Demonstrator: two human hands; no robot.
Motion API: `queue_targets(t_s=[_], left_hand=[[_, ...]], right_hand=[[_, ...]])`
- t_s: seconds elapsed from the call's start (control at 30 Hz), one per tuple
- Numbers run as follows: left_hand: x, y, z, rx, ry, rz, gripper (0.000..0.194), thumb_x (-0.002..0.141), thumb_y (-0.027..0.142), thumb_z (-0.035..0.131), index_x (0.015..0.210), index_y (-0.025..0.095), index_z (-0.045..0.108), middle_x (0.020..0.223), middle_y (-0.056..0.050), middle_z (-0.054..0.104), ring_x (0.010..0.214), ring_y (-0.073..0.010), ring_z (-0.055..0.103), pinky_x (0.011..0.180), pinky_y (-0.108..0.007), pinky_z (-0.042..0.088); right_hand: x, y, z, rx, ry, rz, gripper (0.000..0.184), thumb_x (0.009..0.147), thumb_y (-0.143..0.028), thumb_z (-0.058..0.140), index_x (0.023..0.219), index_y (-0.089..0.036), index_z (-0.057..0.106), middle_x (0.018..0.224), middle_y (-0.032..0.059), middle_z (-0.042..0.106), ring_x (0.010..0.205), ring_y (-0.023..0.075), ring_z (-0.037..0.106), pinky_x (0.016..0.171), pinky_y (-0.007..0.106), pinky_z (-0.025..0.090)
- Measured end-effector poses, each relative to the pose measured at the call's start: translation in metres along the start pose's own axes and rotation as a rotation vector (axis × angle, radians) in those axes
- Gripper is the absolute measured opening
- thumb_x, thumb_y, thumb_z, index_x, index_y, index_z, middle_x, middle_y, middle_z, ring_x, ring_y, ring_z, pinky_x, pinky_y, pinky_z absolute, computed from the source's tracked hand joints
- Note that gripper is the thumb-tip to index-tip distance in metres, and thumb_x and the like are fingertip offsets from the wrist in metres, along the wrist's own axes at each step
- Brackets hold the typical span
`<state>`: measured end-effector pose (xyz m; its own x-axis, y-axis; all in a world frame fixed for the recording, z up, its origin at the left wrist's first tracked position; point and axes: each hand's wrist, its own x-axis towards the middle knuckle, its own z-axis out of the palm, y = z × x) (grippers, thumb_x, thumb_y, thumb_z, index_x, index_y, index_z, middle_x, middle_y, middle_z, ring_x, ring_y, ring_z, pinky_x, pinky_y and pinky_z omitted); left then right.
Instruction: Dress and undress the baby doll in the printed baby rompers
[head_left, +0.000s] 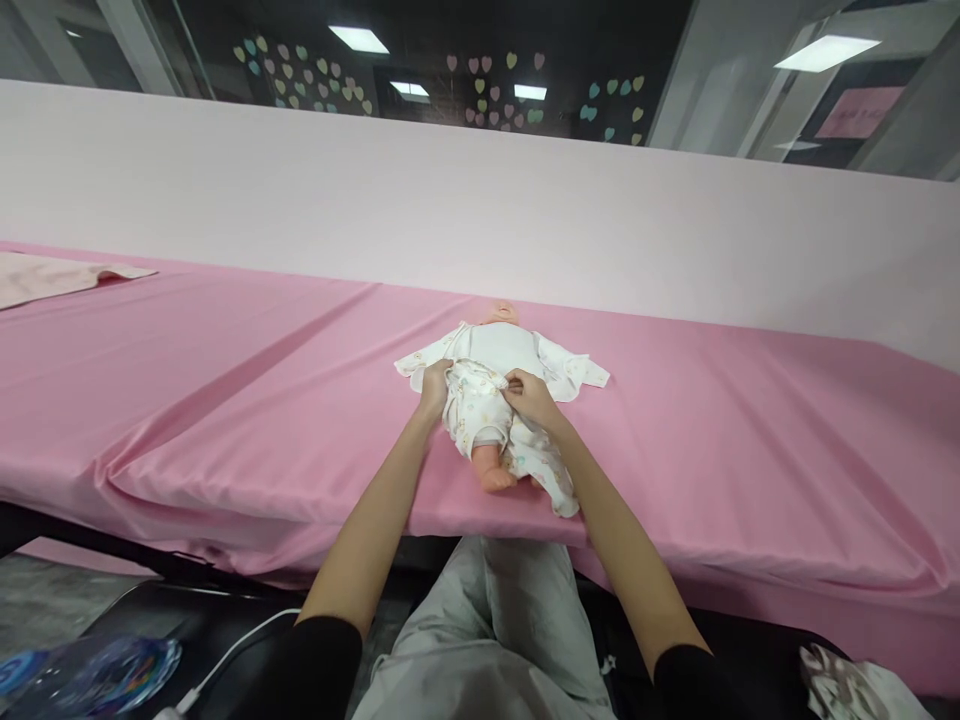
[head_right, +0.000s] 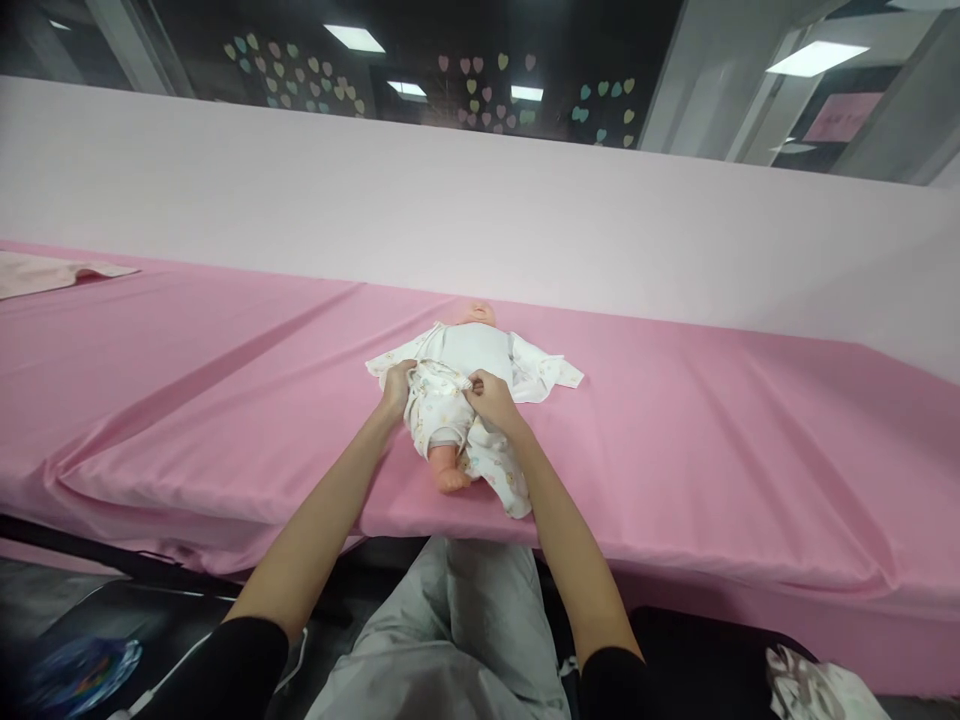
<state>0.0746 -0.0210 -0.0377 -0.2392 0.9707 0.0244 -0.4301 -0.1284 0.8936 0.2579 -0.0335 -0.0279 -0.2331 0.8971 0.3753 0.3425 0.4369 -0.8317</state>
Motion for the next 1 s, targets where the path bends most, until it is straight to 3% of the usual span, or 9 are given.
queue_targets(t_s=[0.07, 0.17, 0.23, 0.33, 0.43, 0.6, 0.7, 0.83, 1.0], left_hand=[[-0.008, 0.002, 0.002, 0.147, 0.086, 0.214, 0.004, 0.065, 0.019, 0.059, 0.065, 0.020, 0.054, 0.069, 0.002, 0.057, 0.081, -0.0156, 0.054, 0.074, -0.023, 0.042], [-0.029, 0.009, 0.010, 0.441, 0.148, 0.623, 0.014, 0.069, 0.018, 0.058, 0.083, 0.022, 0.061, 0.092, -0.003, 0.060, 0.100, -0.0196, 0.051, 0.092, -0.028, 0.035], [-0.044, 0.015, 0.018, 0.507, 0.067, 0.770, 0.017, 0.074, 0.022, 0.056, 0.090, 0.021, 0.062, 0.099, -0.006, 0.060, 0.103, -0.0226, 0.050, 0.097, -0.032, 0.031], [-0.061, 0.025, 0.034, 0.506, -0.216, 0.818, 0.023, 0.075, 0.028, 0.057, 0.096, 0.021, 0.062, 0.105, -0.007, 0.060, 0.105, -0.0243, 0.050, 0.096, -0.032, 0.032], [-0.060, 0.036, 0.049, 0.557, -0.523, 0.675, 0.019, 0.077, 0.034, 0.057, 0.088, 0.020, 0.062, 0.083, -0.004, 0.060, 0.080, -0.0200, 0.054, 0.076, -0.029, 0.040], [-0.034, 0.046, 0.063, 0.671, -0.841, 0.234, 0.022, 0.060, 0.030, 0.074, 0.071, 0.017, 0.060, 0.056, 0.004, 0.046, 0.050, -0.0099, 0.038, 0.048, -0.023, 0.028], [-0.024, 0.030, 0.060, 0.665, -0.810, 0.127, 0.020, 0.056, 0.025, 0.076, 0.065, 0.014, 0.062, 0.055, 0.003, 0.050, 0.051, -0.0101, 0.042, 0.048, -0.023, 0.029], [-0.019, 0.004, 0.050, 0.436, -0.656, 0.017, 0.020, 0.063, 0.027, 0.071, 0.074, 0.012, 0.065, 0.060, 0.001, 0.059, 0.055, -0.0106, 0.052, 0.053, -0.021, 0.038], [-0.012, 0.001, 0.039, 0.061, -0.444, -0.181, 0.030, 0.059, 0.027, 0.077, 0.076, 0.010, 0.060, 0.060, -0.001, 0.062, 0.054, -0.0128, 0.058, 0.054, -0.023, 0.048]], right_hand=[[-0.001, -0.004, -0.002, 0.019, 0.003, -0.065, 0.012, 0.069, -0.028, 0.057, 0.076, -0.019, 0.054, 0.064, -0.0052, 0.051, 0.061, 0.0113, 0.051, 0.063, 0.026, 0.043], [-0.002, -0.014, -0.004, 0.086, 0.045, -0.130, 0.017, 0.069, -0.034, 0.060, 0.077, -0.019, 0.056, 0.064, -0.0056, 0.049, 0.059, 0.0104, 0.047, 0.061, 0.024, 0.040], [-0.003, -0.022, -0.005, 0.164, 0.066, -0.157, 0.020, 0.065, -0.036, 0.065, 0.072, -0.019, 0.058, 0.065, -0.0041, 0.051, 0.059, 0.0107, 0.046, 0.061, 0.024, 0.040], [-0.006, -0.034, -0.007, 0.333, 0.063, -0.146, 0.022, 0.060, -0.037, 0.072, 0.069, -0.018, 0.064, 0.064, -0.0019, 0.056, 0.059, 0.0118, 0.048, 0.059, 0.025, 0.040], [-0.008, -0.038, -0.008, 0.544, 0.034, -0.095, 0.021, 0.056, -0.034, 0.076, 0.067, -0.018, 0.068, 0.064, -0.0009, 0.061, 0.060, 0.0130, 0.052, 0.060, 0.026, 0.042], [-0.002, -0.027, -0.013, 0.689, 0.168, 0.029, 0.016, 0.055, -0.031, 0.076, 0.061, -0.019, 0.068, 0.059, -0.0019, 0.061, 0.058, 0.0124, 0.053, 0.060, 0.026, 0.043], [0.004, -0.017, -0.016, 0.600, 0.194, 0.050, 0.019, 0.057, -0.033, 0.075, 0.057, -0.017, 0.066, 0.059, -0.0011, 0.061, 0.057, 0.0112, 0.052, 0.058, 0.024, 0.042], [0.008, -0.007, -0.018, 0.536, 0.022, 0.097, 0.028, 0.050, -0.031, 0.079, 0.071, -0.017, 0.066, 0.068, -0.0004, 0.064, 0.064, 0.0128, 0.056, 0.062, 0.025, 0.046], [0.008, 0.002, -0.016, 0.402, -0.109, 0.104, 0.044, 0.049, -0.024, 0.080, 0.089, -0.016, 0.064, 0.085, 0.0021, 0.064, 0.079, 0.0134, 0.058, 0.079, 0.028, 0.045]])
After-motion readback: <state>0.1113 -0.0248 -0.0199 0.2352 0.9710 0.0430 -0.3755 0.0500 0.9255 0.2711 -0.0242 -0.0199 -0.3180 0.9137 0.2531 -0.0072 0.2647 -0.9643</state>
